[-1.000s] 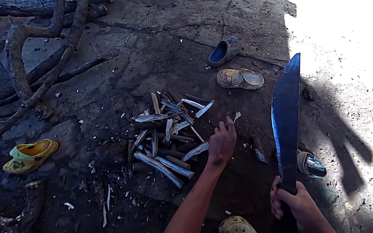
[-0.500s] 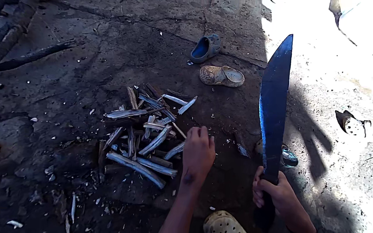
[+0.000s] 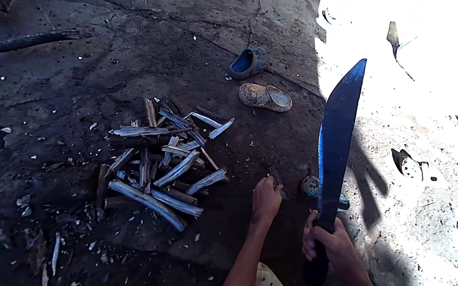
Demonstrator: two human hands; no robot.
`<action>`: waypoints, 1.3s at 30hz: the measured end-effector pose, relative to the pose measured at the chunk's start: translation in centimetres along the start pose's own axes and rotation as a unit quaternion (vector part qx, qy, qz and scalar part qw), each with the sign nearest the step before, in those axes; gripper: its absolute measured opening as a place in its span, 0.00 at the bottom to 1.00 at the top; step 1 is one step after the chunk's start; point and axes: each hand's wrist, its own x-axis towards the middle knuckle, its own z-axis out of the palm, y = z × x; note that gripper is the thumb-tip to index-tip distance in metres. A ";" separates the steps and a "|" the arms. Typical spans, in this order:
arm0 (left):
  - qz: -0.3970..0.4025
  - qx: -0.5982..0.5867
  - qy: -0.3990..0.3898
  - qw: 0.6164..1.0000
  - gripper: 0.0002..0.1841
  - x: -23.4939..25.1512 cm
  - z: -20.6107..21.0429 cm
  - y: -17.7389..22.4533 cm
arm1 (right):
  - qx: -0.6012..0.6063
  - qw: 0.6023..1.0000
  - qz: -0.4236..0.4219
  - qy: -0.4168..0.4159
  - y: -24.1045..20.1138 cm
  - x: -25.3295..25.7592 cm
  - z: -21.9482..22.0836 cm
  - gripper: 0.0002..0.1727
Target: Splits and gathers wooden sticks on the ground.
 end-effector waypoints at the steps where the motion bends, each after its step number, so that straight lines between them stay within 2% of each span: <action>1: 0.016 -0.035 0.041 0.998 0.15 -0.6 -0.4 -0.8 | 0.005 1.000 0.003 -0.002 0.1 0.1 0.1 0.06; 4: 0.046 -0.123 0.136 0.982 0.12 -2.2 -1.7 -2.5 | 0.012 1.000 0.014 -0.006 0.3 0.4 0.1 0.06; 6: 0.052 -0.223 0.158 0.960 0.08 -3.0 -2.4 -3.4 | 0.010 1.000 0.019 -0.007 0.4 0.5 -0.1 0.06; 10: 0.054 -0.457 0.169 0.871 0.09 -4.1 -3.5 -3.2 | 0.004 0.999 0.031 -0.011 0.7 0.5 -0.1 0.06; 11: 0.065 -0.478 0.174 0.858 0.09 -4.2 -3.6 -3.2 | 0.005 0.999 0.034 -0.013 0.8 0.5 -0.1 0.06; 14: 0.101 -0.461 0.210 0.856 0.11 -4.2 -3.8 -3.6 | -0.001 0.999 0.043 -0.014 0.9 0.5 0.0 0.06; 18: 0.099 -0.484 0.221 0.841 0.06 -3.5 -4.3 -4.4 | -0.007 0.998 0.060 -0.016 1.1 0.4 -0.1 0.06; 22: 0.054 -0.482 0.284 0.827 0.17 -2.6 -4.5 -4.7 | 0.003 0.998 0.066 -0.021 1.4 0.5 0.1 0.05; 26: 0.088 -0.441 0.259 0.854 0.32 -2.5 -5.0 -5.3 | -0.002 0.997 0.078 -0.022 1.5 0.6 0.2 0.05; 30: 0.118 -0.293 0.233 0.920 0.19 -1.4 -4.9 -5.6 | -0.059 0.993 0.102 -0.010 1.7 0.8 0.9 0.05; 32: 0.115 -0.251 0.197 0.941 0.18 -0.6 -4.9 -5.5 | -0.108 0.987 0.117 -0.009 2.0 1.1 1.2 0.04; 36: 0.121 -0.228 0.150 0.955 0.18 0.2 -5.3 -5.1 | -0.225 0.966 0.125 -0.021 2.6 1.6 1.6 0.02; 39: 0.120 -0.227 0.131 0.958 0.19 0.1 -5.6 -5.0 | -0.262 0.957 0.122 -0.032 3.0 1.9 1.8 0.02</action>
